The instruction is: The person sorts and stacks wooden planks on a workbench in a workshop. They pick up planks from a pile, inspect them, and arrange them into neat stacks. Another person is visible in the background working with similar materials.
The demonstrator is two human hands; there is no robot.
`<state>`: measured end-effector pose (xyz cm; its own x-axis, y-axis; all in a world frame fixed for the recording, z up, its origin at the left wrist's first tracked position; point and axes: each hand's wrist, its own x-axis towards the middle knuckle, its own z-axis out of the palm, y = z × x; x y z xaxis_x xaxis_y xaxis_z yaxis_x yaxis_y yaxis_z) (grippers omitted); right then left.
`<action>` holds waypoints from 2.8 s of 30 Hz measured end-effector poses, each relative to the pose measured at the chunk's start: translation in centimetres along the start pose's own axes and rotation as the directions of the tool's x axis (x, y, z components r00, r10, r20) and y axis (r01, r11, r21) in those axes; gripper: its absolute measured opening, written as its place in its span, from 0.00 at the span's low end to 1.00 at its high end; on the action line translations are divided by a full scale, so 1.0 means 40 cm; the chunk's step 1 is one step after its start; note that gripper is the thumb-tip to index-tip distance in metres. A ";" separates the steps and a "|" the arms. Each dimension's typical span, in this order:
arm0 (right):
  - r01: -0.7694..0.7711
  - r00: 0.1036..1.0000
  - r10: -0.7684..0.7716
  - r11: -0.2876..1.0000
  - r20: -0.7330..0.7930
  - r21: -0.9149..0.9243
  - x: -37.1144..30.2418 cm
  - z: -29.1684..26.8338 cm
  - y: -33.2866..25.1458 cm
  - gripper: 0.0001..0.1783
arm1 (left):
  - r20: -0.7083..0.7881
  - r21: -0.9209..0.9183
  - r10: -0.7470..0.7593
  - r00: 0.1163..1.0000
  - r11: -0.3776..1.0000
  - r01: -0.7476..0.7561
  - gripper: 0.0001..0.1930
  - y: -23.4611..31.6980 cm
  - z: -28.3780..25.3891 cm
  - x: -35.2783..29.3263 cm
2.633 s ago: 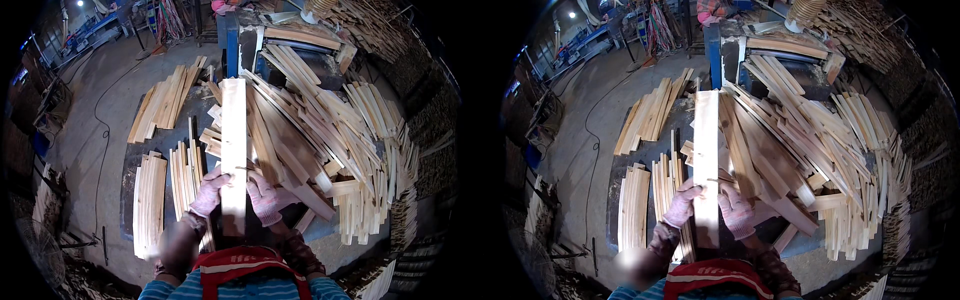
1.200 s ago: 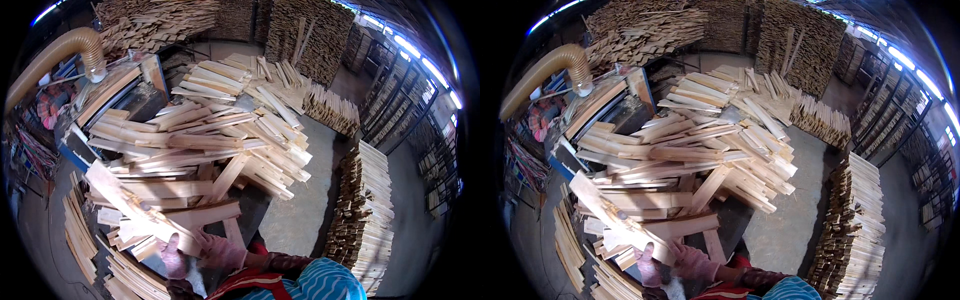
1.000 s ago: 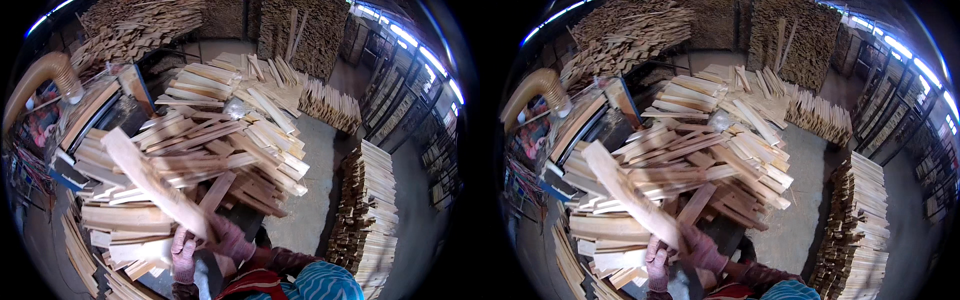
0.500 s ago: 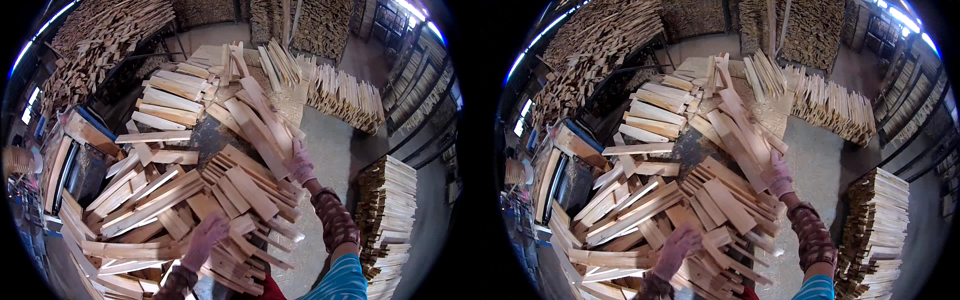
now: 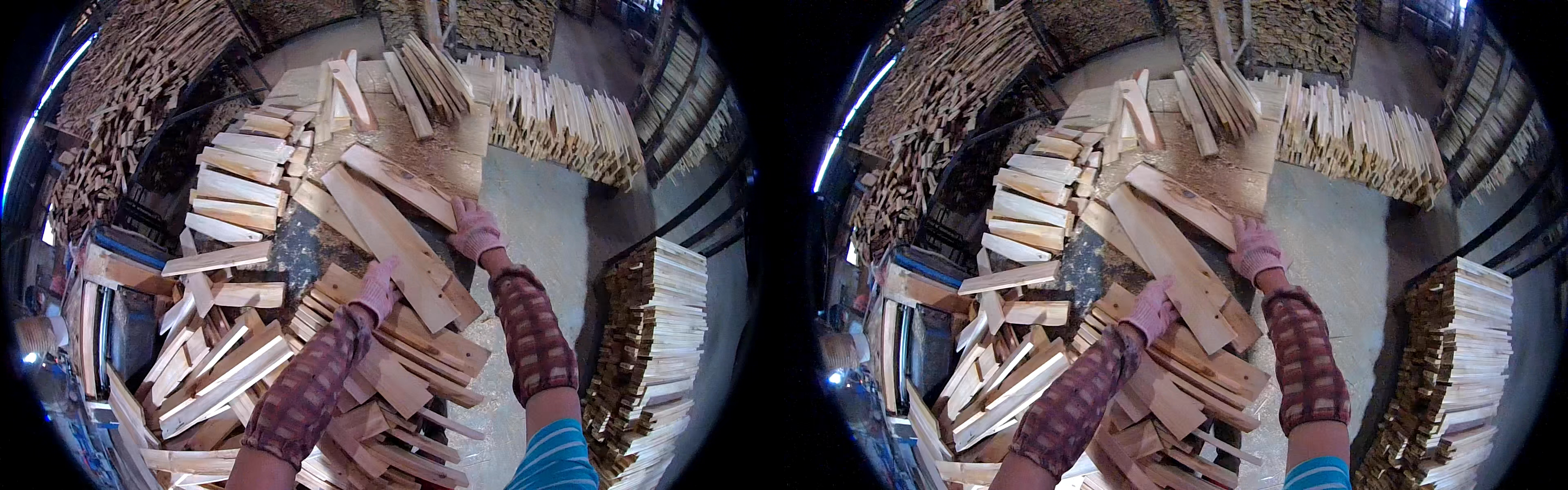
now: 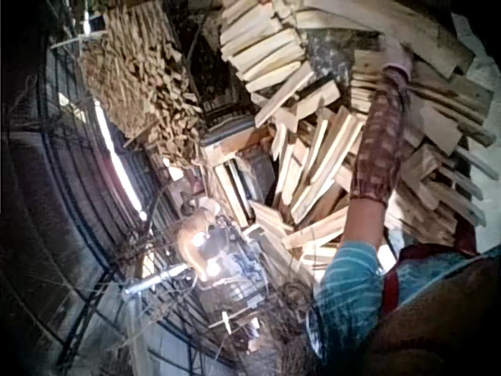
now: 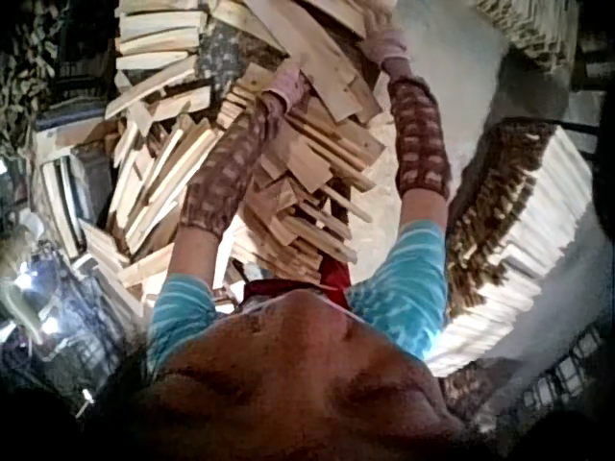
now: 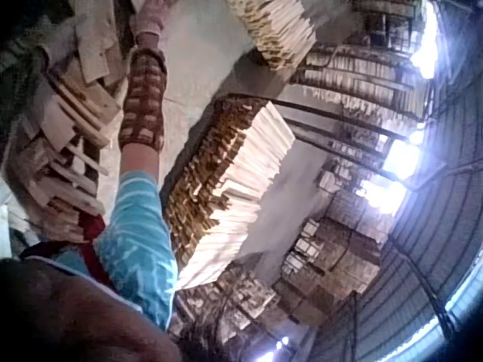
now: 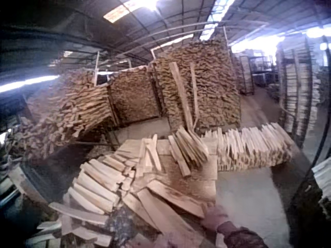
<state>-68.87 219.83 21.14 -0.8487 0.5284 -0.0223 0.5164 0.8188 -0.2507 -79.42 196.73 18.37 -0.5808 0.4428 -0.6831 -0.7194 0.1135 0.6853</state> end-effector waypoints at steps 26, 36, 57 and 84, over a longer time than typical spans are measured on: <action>-0.165 0.950 -0.006 0.839 0.312 0.519 -0.171 -0.071 -0.155 0.49 | 0.169 -0.418 0.274 0.947 0.890 -0.183 0.38 0.119 -0.227 -0.424; -0.404 0.858 -0.342 0.010 0.383 0.914 -0.101 0.001 -0.062 0.36 | 0.069 -0.277 0.206 0.976 0.944 -0.179 0.28 -0.004 0.009 -0.093; -0.281 0.865 -0.262 0.453 0.428 0.846 -0.011 0.030 -0.004 0.32 | 0.214 -0.477 0.066 0.975 0.878 0.045 0.20 0.015 -0.012 0.051; 0.107 0.992 -0.125 0.904 -0.015 -0.414 -0.001 0.035 -0.320 0.44 | 0.125 0.174 0.166 0.978 0.967 -0.187 0.21 -0.013 -0.335 -0.838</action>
<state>-75.60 209.02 22.98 -0.9047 0.4255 0.0233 0.4229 0.8898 0.1715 -64.68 169.93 37.51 -0.6403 0.5630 -0.5225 -0.5210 0.1814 0.8340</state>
